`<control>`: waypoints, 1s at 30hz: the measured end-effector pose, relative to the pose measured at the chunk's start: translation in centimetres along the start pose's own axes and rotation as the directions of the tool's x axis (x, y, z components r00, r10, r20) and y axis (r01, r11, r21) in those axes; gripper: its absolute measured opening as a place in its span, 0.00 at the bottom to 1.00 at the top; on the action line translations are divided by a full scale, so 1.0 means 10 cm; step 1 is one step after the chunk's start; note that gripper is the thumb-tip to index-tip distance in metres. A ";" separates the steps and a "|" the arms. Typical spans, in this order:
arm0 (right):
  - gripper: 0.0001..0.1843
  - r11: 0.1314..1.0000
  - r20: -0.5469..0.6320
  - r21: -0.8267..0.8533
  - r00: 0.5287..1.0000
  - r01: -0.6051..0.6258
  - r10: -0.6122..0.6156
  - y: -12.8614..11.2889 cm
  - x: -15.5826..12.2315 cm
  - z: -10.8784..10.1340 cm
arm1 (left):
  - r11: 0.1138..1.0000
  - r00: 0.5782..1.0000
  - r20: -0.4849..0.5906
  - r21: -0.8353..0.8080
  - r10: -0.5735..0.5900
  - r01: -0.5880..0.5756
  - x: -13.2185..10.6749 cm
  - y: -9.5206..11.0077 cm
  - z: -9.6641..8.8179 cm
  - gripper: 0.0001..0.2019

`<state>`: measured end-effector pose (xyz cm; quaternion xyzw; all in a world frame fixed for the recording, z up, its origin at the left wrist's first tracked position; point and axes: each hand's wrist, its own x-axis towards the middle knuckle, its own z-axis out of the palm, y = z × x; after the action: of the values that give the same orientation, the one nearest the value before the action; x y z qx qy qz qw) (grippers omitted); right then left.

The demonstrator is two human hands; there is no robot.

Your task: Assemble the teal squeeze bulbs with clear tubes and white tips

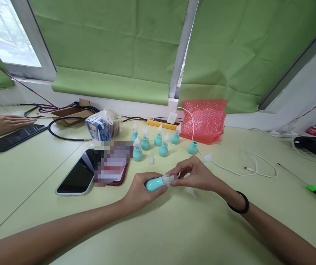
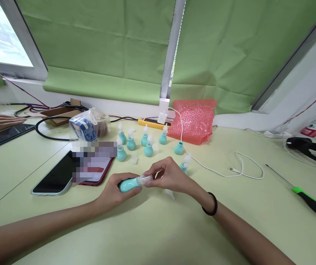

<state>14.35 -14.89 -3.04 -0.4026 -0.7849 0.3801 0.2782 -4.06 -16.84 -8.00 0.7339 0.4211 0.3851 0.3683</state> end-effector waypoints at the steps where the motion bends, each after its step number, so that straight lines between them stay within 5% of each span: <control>1: 0.09 0.999 0.011 -0.030 1.000 0.012 -0.012 -0.02 -0.01 -0.01 | 1.000 1.000 0.014 0.003 0.004 -0.004 0.00 0.00 0.00 0.12; 14: 0.04 0.931 0.053 -0.313 0.982 0.191 -0.183 -0.03 -0.07 0.04 | 0.979 0.992 0.009 0.162 0.126 -0.125 -0.01 0.00 0.00 0.11; 23: 0.11 0.712 0.209 -0.570 0.910 0.411 -0.358 -0.04 -0.12 0.12 | 0.963 0.989 0.036 0.226 0.140 -0.145 0.00 -0.01 0.01 0.10; 30: 0.04 0.919 0.118 -0.311 0.969 0.243 -0.216 0.04 -0.08 0.09 | 0.936 0.972 0.073 0.263 0.223 -0.235 -0.02 -0.02 0.01 0.09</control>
<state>14.26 -15.78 -3.95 -0.3322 -0.8889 0.2272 0.2191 -4.09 -16.95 -8.26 0.8292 0.3735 0.3489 0.2262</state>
